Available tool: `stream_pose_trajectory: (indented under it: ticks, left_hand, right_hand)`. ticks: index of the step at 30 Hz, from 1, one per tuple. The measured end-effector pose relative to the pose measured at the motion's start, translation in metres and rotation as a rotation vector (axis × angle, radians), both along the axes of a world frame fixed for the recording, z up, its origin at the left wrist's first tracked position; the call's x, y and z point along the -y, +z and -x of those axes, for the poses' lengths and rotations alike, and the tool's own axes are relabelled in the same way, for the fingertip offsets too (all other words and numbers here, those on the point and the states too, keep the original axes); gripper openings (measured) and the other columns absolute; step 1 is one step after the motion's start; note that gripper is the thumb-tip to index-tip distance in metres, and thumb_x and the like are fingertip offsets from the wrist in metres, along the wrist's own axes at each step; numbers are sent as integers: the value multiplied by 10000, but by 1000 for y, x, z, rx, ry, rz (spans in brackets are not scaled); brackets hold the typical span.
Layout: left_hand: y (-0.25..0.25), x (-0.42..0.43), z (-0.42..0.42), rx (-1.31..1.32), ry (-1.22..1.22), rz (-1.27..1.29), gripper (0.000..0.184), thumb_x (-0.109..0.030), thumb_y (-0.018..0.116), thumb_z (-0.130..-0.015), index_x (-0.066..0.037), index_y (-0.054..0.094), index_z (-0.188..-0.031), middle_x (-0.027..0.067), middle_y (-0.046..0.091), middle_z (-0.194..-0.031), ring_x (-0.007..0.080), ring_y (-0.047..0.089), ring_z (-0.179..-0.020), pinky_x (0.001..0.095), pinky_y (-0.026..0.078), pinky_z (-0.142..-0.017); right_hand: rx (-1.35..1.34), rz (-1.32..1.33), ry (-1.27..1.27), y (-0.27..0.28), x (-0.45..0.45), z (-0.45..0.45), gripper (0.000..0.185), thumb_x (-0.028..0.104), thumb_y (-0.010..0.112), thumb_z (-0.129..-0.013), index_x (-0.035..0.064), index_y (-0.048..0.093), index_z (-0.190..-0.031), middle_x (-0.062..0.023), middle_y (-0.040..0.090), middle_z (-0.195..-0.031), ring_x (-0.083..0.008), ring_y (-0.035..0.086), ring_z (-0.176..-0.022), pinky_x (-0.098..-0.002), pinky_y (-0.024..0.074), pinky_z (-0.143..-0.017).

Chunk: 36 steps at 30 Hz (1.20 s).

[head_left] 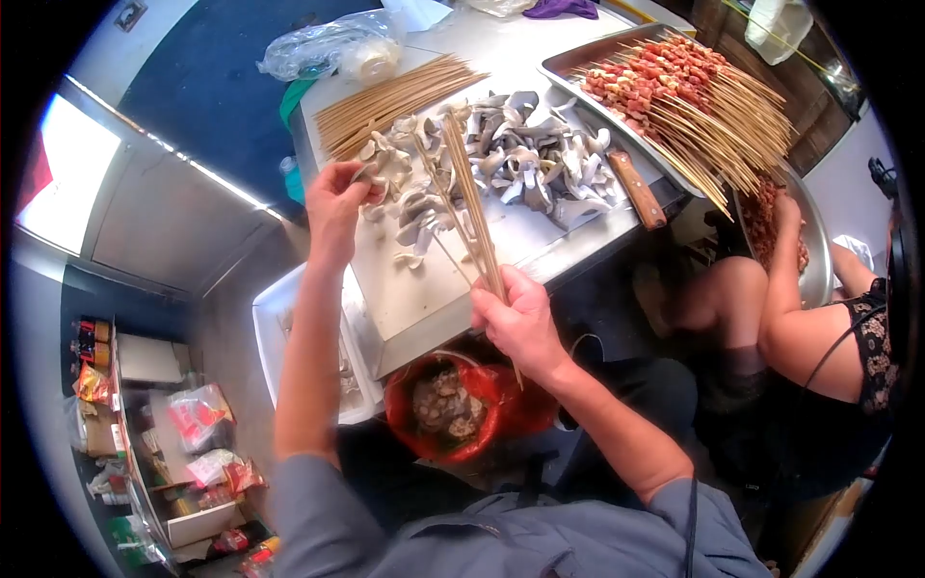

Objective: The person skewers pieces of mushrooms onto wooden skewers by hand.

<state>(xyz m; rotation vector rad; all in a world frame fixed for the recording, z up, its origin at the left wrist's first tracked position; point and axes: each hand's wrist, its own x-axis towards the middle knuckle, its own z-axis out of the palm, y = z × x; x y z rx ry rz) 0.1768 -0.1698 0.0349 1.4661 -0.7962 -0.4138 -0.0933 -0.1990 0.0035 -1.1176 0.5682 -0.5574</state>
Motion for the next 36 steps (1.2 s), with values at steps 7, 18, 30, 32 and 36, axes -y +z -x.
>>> stream_pose_trajectory:
  ticks: [7,18,30,32,36]
  left_hand:
    - [-7,-16,32,-243,4,274,150,61,563,-886,-2,546,-1022,170,646,-1072,225,666,-883,312,572,-808]
    - [-3,-16,49,-351,85,399,128,95,529,-891,6,482,-970,217,617,-1073,348,656,-983,346,591,-848]
    - [0,-17,54,-649,92,484,166,90,497,-899,-18,442,-1012,228,614,-1087,341,625,-1046,334,561,-885]
    - [1,-18,53,-679,87,481,168,85,497,-901,-25,442,-1017,232,615,-1094,333,627,-1043,330,561,-879]
    - [1,-19,54,-688,108,434,178,76,503,-902,-40,439,-1021,231,619,-1101,324,633,-1035,324,562,-864]
  right_hand:
    - [-41,69,42,-1,-5,-2,103,103,569,-877,8,569,-838,-16,577,-642,-85,521,-579,-252,424,-539]
    - [-64,5,107,1,-8,-2,97,110,570,-884,19,575,-852,-6,580,-648,-66,497,-556,-230,402,-514]
    - [-32,-12,105,-1,-10,-1,97,113,567,-894,22,573,-857,0,580,-648,-66,491,-549,-233,404,-509]
    - [-30,9,101,-2,-10,-1,99,113,568,-892,21,574,-855,-1,583,-645,-67,496,-552,-234,406,-512]
    - [-31,12,103,-2,-10,-1,102,114,570,-891,19,574,-852,-4,585,-644,-67,497,-556,-234,405,-513]
